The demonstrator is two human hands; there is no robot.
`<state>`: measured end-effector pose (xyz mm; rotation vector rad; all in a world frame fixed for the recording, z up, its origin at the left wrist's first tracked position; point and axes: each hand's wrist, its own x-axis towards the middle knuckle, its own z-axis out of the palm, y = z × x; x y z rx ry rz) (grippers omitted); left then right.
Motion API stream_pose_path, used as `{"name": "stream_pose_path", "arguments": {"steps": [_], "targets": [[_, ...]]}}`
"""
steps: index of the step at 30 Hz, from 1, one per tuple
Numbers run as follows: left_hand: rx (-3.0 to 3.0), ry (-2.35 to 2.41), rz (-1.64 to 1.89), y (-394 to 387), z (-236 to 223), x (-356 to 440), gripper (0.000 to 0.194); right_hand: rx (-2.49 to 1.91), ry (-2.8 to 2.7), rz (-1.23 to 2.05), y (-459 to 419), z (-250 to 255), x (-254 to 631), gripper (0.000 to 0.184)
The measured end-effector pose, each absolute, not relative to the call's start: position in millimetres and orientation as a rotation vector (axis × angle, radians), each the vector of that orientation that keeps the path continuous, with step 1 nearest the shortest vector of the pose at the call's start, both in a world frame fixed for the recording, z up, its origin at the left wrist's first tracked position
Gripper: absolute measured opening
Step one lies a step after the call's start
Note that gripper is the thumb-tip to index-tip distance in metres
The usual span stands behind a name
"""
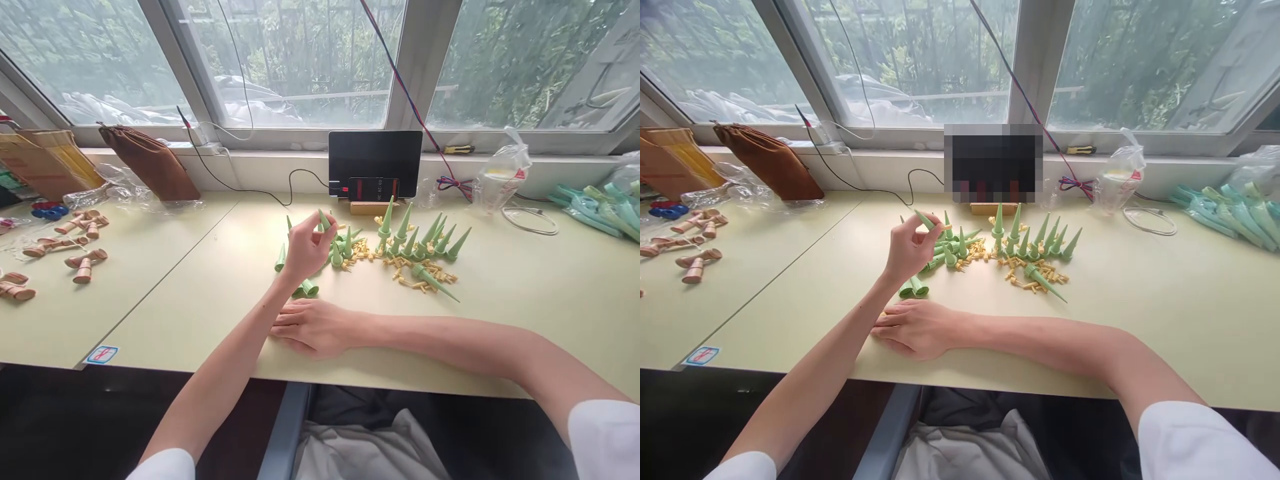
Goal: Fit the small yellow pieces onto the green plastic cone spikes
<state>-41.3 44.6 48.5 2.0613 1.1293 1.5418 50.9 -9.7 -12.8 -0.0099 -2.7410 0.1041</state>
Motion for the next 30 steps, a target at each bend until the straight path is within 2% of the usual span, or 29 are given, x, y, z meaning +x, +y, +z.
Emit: {"name": "stream_pose_path", "arguments": {"steps": [10, 14, 19, 24, 30], "targets": [[2.126, 1.151, 1.526, 40, 26, -29, 0.015, -0.222, -2.676, 0.068, -13, -27, 75, 0.031], [2.153, 1.171, 1.598, 38, 21, -27, 0.014, -0.227, -2.65, 0.033, -8, -32, 106, 0.03], [2.217, 1.144, 1.652, 34, 11, -23, 0.014, -0.375, -2.539, 0.142, -2, -29, 161, 0.033], [2.275, 1.107, 1.552, 28, 0, -18, 0.012, -0.549, -2.267, 0.23, 9, -34, 195, 0.036], [2.197, 1.078, 1.4, 26, -12, -10, 0.015, -0.686, -1.99, 0.301, 25, -38, 191, 0.03]]}}
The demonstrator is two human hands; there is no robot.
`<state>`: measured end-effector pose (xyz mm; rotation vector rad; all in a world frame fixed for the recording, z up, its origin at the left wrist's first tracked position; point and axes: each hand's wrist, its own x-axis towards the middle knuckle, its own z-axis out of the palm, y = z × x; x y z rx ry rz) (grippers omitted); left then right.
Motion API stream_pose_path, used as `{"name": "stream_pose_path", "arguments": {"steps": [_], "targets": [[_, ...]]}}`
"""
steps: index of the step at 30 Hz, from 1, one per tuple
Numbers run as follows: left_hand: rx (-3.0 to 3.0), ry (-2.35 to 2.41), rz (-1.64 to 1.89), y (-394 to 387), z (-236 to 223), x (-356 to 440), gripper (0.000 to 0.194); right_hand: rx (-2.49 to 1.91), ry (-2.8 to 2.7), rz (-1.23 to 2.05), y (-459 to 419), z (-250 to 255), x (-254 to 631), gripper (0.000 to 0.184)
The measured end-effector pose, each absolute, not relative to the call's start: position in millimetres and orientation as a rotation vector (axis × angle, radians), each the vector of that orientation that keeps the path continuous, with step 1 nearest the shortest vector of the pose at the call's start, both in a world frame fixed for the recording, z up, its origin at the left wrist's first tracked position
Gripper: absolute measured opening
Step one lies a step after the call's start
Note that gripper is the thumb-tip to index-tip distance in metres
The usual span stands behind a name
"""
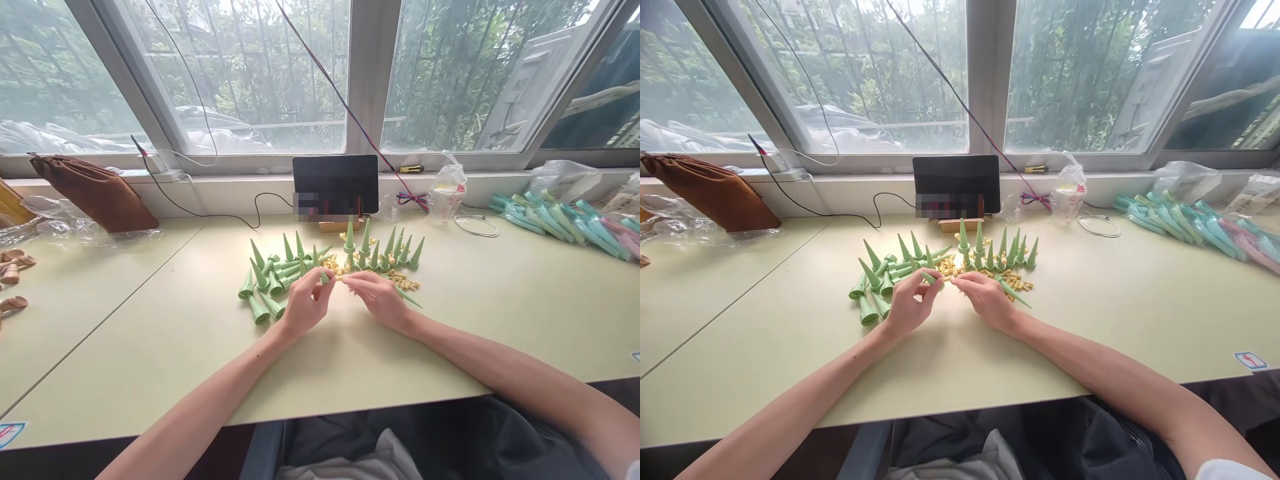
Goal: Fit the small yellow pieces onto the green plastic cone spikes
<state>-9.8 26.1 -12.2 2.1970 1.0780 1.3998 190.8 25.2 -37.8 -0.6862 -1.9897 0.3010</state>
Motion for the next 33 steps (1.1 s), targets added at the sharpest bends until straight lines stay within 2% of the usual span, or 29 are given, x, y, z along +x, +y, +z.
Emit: {"name": "stream_pose_path", "arguments": {"steps": [10, 18, 33], "targets": [[2.121, 1.108, 1.335, 26.5, -14.8, -8.3, 0.011, -0.857, -1.83, 0.409, 21.7, -30.6, 184.5, 0.014], [2.131, 1.062, 1.273, 24.7, -15.1, -6.8, 0.011, -0.796, -1.854, 0.428, 22.5, -32.9, 184.1, 0.019], [2.136, 1.026, 1.23, 26.5, -20.9, -6.0, 0.011, -0.822, -1.879, 0.417, 22.8, -35.0, 185.2, 0.014]]}}
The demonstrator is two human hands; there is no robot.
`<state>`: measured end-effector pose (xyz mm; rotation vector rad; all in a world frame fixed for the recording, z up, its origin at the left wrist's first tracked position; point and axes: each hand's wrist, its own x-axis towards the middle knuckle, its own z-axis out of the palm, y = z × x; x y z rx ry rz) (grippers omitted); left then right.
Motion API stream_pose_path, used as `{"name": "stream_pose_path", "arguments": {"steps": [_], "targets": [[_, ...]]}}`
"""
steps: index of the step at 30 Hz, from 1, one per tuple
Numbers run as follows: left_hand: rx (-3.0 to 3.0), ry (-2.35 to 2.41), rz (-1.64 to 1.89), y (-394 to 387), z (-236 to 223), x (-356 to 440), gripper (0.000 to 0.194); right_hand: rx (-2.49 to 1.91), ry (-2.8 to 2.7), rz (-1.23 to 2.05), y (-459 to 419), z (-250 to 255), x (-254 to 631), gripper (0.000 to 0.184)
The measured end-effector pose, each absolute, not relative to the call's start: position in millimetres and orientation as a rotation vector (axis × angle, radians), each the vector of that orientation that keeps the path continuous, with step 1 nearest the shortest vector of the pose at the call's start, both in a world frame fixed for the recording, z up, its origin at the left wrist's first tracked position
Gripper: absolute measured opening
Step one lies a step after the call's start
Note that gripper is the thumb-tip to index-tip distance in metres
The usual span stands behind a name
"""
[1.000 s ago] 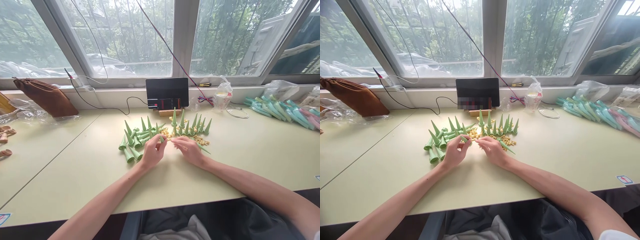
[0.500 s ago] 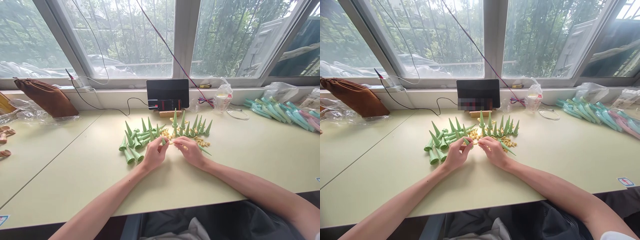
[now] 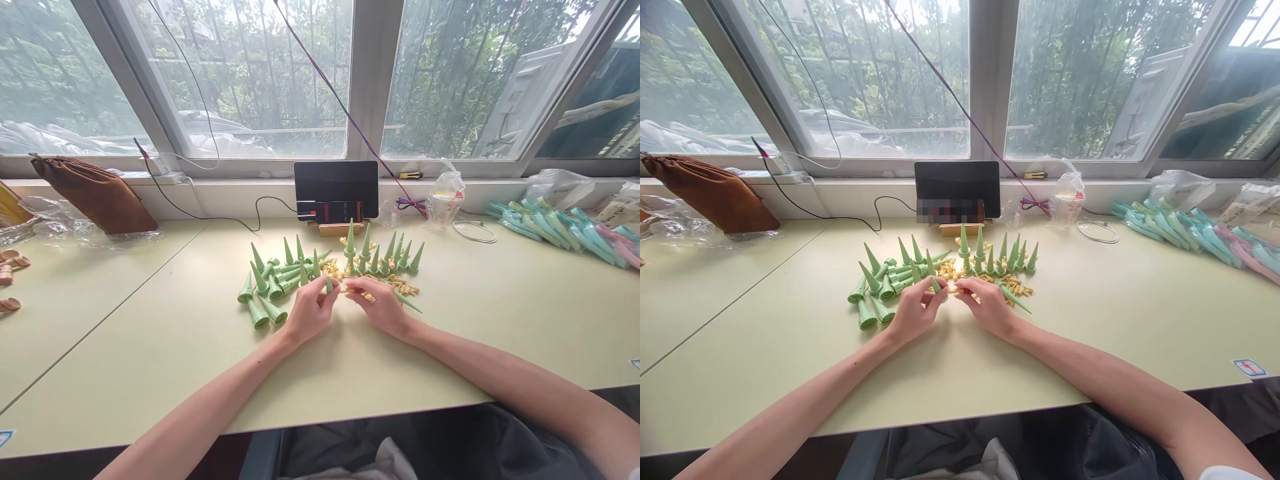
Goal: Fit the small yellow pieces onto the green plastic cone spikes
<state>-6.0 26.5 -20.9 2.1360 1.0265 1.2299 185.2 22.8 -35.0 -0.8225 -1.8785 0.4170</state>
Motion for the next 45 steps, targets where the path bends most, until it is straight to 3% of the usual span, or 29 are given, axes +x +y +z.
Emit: {"name": "stream_pose_path", "arguments": {"steps": [16, 28, 45], "targets": [[2.132, 1.005, 1.079, 23, -17, -5, 0.006, -0.858, -1.817, 0.708, 21, -37, 184, 0.017], [2.149, 1.033, 0.948, 24, -15, -7, 0.012, -0.96, -1.926, 0.716, 22, -31, 185, 0.023], [2.198, 1.139, 0.932, 25, -10, -7, 0.014, -0.958, -1.94, 0.709, 23, -32, 185, 0.017]]}}
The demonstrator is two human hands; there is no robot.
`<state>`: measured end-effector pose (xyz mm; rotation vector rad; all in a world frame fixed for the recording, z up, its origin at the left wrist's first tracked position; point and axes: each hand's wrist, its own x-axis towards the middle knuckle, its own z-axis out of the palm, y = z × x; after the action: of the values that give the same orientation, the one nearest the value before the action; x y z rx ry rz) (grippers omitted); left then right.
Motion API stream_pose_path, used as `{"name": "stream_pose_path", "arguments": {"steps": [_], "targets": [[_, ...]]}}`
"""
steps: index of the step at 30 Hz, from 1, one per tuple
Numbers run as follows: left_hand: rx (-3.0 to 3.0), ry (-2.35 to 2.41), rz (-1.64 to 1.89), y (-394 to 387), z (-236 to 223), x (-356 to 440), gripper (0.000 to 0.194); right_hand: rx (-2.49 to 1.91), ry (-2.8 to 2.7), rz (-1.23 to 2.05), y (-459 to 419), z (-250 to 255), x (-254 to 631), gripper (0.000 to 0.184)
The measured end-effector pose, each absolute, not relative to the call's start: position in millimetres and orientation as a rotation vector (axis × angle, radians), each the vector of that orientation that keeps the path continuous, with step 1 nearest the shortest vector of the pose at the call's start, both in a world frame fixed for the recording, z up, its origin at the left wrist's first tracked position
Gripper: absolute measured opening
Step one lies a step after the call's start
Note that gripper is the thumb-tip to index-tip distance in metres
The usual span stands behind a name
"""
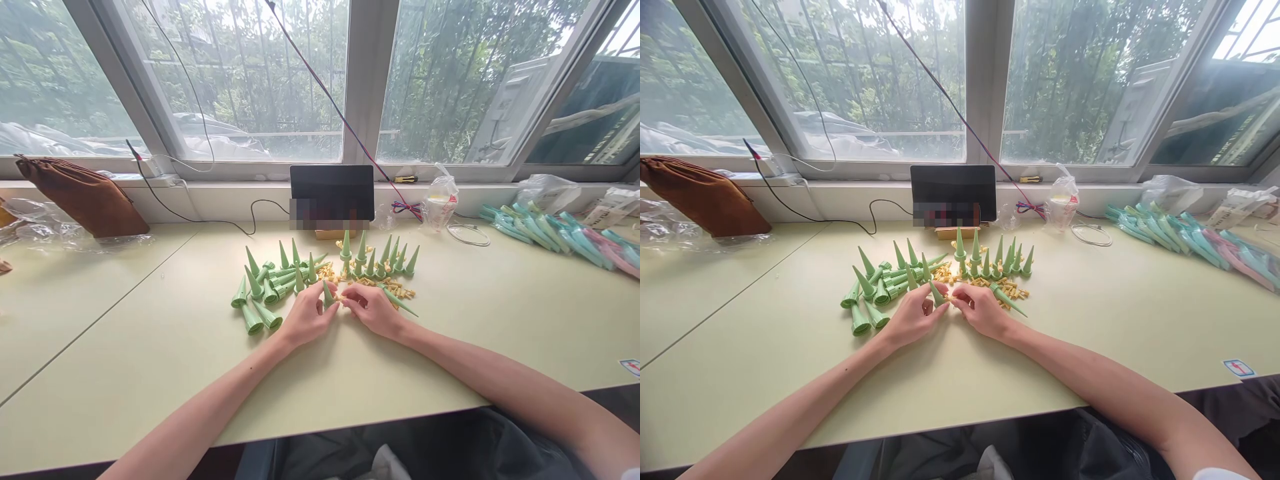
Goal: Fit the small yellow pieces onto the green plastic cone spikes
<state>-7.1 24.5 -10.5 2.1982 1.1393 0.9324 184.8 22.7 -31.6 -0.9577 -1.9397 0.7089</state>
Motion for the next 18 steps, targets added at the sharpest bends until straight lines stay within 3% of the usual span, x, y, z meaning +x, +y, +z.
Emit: {"name": "stream_pose_path", "arguments": {"steps": [11, 18], "targets": [[2.314, 1.087, 0.958, 26.1, -15.0, -6.6, 0.012, -0.943, -1.919, 0.774, 21.7, -30.9, 184.4, 0.018], [2.368, 1.091, 0.964, 24.6, -13.7, -6.4, 0.009, -0.976, -1.964, 0.71, 22.0, -27.3, 184.5, 0.029]]}}
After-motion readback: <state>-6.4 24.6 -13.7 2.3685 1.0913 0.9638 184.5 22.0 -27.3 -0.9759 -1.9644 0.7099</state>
